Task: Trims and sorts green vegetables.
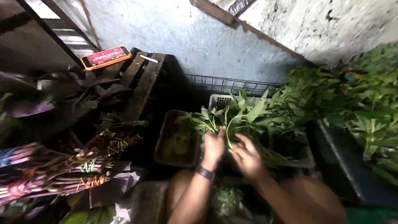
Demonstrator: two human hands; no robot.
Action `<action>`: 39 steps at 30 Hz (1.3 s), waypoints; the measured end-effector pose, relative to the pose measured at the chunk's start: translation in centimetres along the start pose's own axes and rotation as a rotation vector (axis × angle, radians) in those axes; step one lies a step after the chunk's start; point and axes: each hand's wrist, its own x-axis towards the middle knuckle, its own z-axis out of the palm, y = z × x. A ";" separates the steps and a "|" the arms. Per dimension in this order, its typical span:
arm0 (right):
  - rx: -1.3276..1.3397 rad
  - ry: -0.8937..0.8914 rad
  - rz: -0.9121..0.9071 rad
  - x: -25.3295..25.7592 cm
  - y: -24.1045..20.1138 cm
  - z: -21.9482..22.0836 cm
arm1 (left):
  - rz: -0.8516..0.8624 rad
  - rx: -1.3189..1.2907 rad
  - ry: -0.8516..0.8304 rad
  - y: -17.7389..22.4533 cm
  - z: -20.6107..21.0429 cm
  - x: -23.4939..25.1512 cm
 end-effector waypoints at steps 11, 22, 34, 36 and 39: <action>0.062 -0.057 0.055 -0.1 1.0 -3.1 | -0.289 -0.263 -0.008 0.3 2.6 0.0; 0.806 0.420 0.793 4.0 5.8 -13.3 | -0.382 -0.630 -0.214 0.8 0.0 -0.3; 0.814 0.363 0.547 2.5 3.8 -10.7 | -0.334 -0.697 -0.274 1.1 -0.7 -0.6; 0.748 0.281 0.460 1.9 2.9 -9.8 | -0.306 -0.696 -0.298 1.2 -0.7 -0.7; 0.645 0.208 0.284 0.9 2.1 -8.1 | -0.264 -0.672 -0.322 1.3 -0.7 -1.0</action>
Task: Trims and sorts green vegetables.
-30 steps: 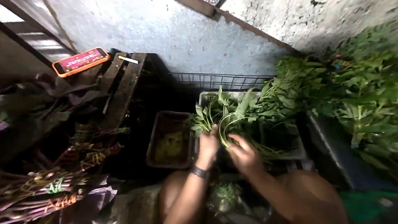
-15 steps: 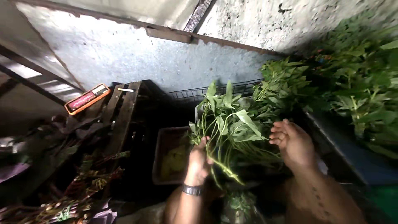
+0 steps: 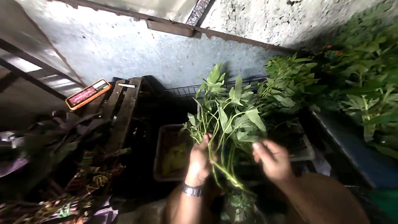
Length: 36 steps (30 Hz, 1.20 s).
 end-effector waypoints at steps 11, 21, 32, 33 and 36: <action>-0.282 -0.109 -0.122 -0.8 1.4 2.0 | 0.117 0.108 -0.066 -1.1 0.7 -0.7; -0.169 -0.031 0.070 0.8 -1.1 0.9 | 0.095 0.154 -0.080 -1.5 1.4 -1.1; -0.140 -0.091 0.414 8.6 -8.7 2.0 | 0.104 0.143 -0.218 -2.1 0.9 -0.5; -0.168 -0.110 0.443 9.0 -8.5 2.1 | 0.106 0.141 -0.225 -2.0 0.8 -0.4; -0.197 -0.102 0.458 9.4 -7.1 1.9 | 0.086 0.157 -0.217 -2.2 0.7 -0.2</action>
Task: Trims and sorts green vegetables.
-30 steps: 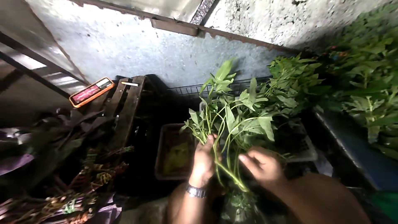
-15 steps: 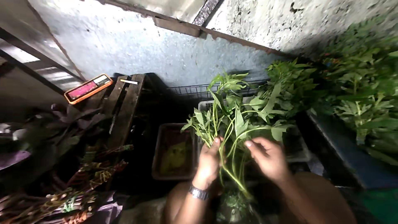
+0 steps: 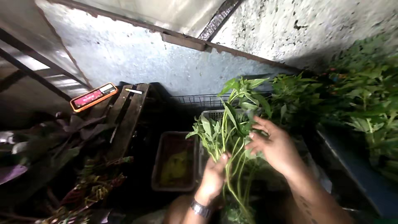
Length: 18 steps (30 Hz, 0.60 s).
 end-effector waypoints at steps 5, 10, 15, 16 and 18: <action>-0.019 0.091 -0.042 0.7 2.8 0.6 | -0.027 0.112 0.043 -0.6 0.5 0.2; 0.313 0.074 -0.118 0.8 3.3 -0.5 | 0.065 0.256 0.105 -1.0 1.4 0.3; 0.165 0.177 -0.140 0.8 4.3 -0.9 | 0.142 0.359 0.132 -1.1 1.9 -0.3; 0.131 0.192 -0.149 0.6 4.4 -0.7 | 0.148 0.368 0.132 -1.1 1.9 -0.5; 0.104 0.222 -0.164 0.3 4.5 -0.4 | 0.148 0.384 0.136 -1.2 2.1 -0.7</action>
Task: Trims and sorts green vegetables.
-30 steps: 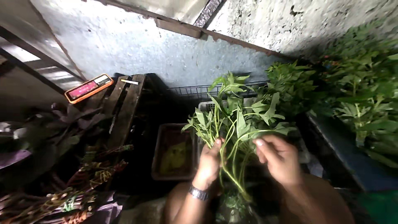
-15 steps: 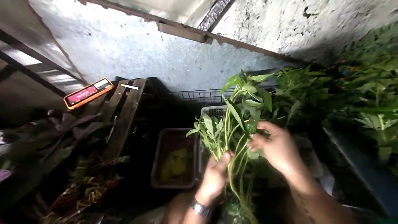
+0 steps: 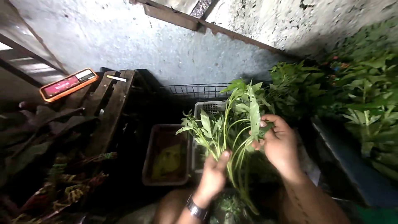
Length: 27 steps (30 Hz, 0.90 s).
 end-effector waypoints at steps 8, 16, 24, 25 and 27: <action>-0.005 0.060 -0.054 -0.2 0.7 0.5 | 0.019 0.059 0.006 -0.2 -0.1 -0.2; -0.125 0.245 -0.308 1.9 -0.1 -6.5 | 0.060 0.028 0.103 0.4 -1.6 0.5; -0.601 0.109 -0.096 0.1 -0.7 -6.2 | 0.135 0.040 0.134 0.5 -1.6 0.5; -0.571 0.032 -0.053 -0.3 -1.1 -5.6 | 0.130 0.039 0.138 0.5 -1.5 0.5; -0.515 -0.132 0.077 -0.5 -1.2 -4.4 | 0.120 0.036 0.129 0.5 -1.4 0.4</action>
